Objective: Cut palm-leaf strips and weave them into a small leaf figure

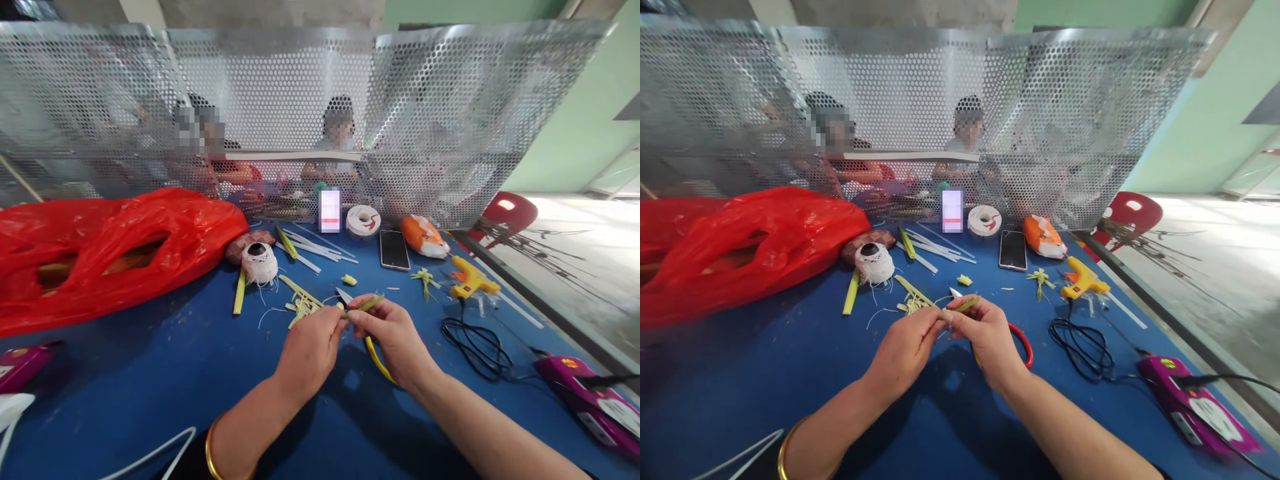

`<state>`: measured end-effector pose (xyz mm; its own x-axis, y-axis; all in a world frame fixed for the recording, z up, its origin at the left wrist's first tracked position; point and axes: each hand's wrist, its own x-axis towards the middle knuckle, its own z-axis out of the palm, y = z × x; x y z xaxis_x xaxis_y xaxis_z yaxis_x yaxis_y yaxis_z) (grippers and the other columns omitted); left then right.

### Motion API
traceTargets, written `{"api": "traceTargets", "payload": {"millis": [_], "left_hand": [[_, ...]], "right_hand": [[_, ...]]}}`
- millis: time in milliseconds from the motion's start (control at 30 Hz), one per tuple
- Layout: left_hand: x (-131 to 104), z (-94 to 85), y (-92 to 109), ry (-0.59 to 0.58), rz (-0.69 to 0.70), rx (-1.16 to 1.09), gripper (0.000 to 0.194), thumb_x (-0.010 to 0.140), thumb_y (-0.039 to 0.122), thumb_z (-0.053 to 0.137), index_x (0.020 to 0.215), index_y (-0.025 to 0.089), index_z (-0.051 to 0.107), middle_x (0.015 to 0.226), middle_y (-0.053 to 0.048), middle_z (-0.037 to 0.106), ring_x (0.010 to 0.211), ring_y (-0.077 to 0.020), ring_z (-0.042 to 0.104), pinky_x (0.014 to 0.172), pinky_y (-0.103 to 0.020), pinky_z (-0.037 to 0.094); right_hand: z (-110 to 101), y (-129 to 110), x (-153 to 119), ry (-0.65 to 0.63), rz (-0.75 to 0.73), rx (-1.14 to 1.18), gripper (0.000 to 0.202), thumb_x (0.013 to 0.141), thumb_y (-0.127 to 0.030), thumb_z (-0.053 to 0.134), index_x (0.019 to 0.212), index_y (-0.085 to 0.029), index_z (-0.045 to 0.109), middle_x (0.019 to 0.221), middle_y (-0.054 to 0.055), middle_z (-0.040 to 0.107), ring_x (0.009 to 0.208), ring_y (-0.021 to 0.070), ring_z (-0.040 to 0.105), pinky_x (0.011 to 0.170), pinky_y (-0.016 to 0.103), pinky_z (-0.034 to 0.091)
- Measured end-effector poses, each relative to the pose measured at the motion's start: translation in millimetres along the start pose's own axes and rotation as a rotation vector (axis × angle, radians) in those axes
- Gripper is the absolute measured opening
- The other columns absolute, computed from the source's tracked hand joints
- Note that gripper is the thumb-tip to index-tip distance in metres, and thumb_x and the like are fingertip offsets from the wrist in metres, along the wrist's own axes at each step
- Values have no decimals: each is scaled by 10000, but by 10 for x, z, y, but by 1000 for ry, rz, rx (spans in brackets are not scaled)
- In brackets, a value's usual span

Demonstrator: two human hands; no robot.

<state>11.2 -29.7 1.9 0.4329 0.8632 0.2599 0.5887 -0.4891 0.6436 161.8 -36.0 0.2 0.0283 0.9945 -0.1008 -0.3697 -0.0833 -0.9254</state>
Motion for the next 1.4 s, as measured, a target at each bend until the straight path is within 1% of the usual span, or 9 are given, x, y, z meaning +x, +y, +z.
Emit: {"api": "traceTargets", "payload": {"millis": [200, 333, 433, 533, 667, 767, 933, 1200, 1400], "left_hand": [[2, -15, -6, -22, 11, 172, 297, 973, 263, 343, 781, 177, 552, 772, -44, 590, 713, -181, 542, 657, -299, 365], [29, -38, 0, -50, -42, -105, 212, 941, 250, 419, 939, 195, 623, 845, -28, 641, 789, -175, 582, 721, -287, 408], [58, -64, 7, -105, -147, -383, 256, 929, 263, 418, 1032, 205, 646, 767, 1, 631, 657, -140, 557, 640, -254, 424], [85, -99, 14, -116, -251, -454, 245, 905, 280, 452, 901, 180, 676, 682, 11, 603, 559, -118, 500, 560, -238, 393], [99, -127, 9, -121, -314, -466, 216, 867, 290, 519, 728, 173, 635, 616, 26, 567, 528, -105, 464, 530, -229, 361], [98, -131, -4, -106, -325, -493, 188, 847, 281, 542, 718, 177, 631, 622, 26, 575, 522, -100, 445, 510, -225, 336], [102, -135, -31, -59, -324, -480, 170, 838, 277, 555, 746, 178, 659, 638, 12, 606, 549, -107, 474, 547, -233, 361], [95, -157, 3, -59, -250, -295, 193, 847, 250, 524, 745, 186, 675, 671, 5, 640, 620, -129, 534, 613, -254, 395], [106, -182, -30, -196, -273, -351, 351, 909, 339, 441, 632, 180, 587, 568, 19, 547, 553, -121, 484, 573, -260, 374]], "right_hand": [[-27, 56, 20, 4, -17, 9, 213, 628, -294, 844, 701, -165, 692, 600, -34, 631, 524, 65, 542, 538, 185, 430], [-36, 59, 28, -21, -48, -32, 190, 659, -293, 823, 696, -166, 688, 605, -30, 638, 535, 70, 553, 555, 191, 443], [-31, 56, 26, -72, -50, -75, 195, 682, -314, 808, 710, -165, 685, 605, -14, 652, 558, 90, 572, 571, 208, 459], [-28, 48, 22, -89, -53, -105, 203, 673, -322, 811, 697, -168, 681, 601, -16, 653, 557, 93, 571, 569, 213, 463], [-38, 31, 20, -69, -89, -170, 174, 662, -298, 812, 677, -173, 691, 635, -28, 650, 557, 78, 546, 560, 201, 458], [-50, 13, 24, -96, -62, -192, 171, 658, -295, 812, 723, -180, 704, 658, -22, 666, 588, 93, 572, 586, 217, 474], [-62, -43, 33, -151, 6, -152, 356, 570, -283, 863, 875, -198, 701, 745, 2, 721, 688, 142, 653, 684, 272, 519], [-73, -63, 51, -78, -31, -284, 202, 638, -330, 815, 691, -179, 693, 614, -15, 664, 579, 118, 611, 612, 252, 512], [-94, 3, 33, -180, -74, -302, 149, 709, -310, 769, 725, -190, 681, 667, 11, 702, 652, 168, 675, 691, 312, 539]]}}
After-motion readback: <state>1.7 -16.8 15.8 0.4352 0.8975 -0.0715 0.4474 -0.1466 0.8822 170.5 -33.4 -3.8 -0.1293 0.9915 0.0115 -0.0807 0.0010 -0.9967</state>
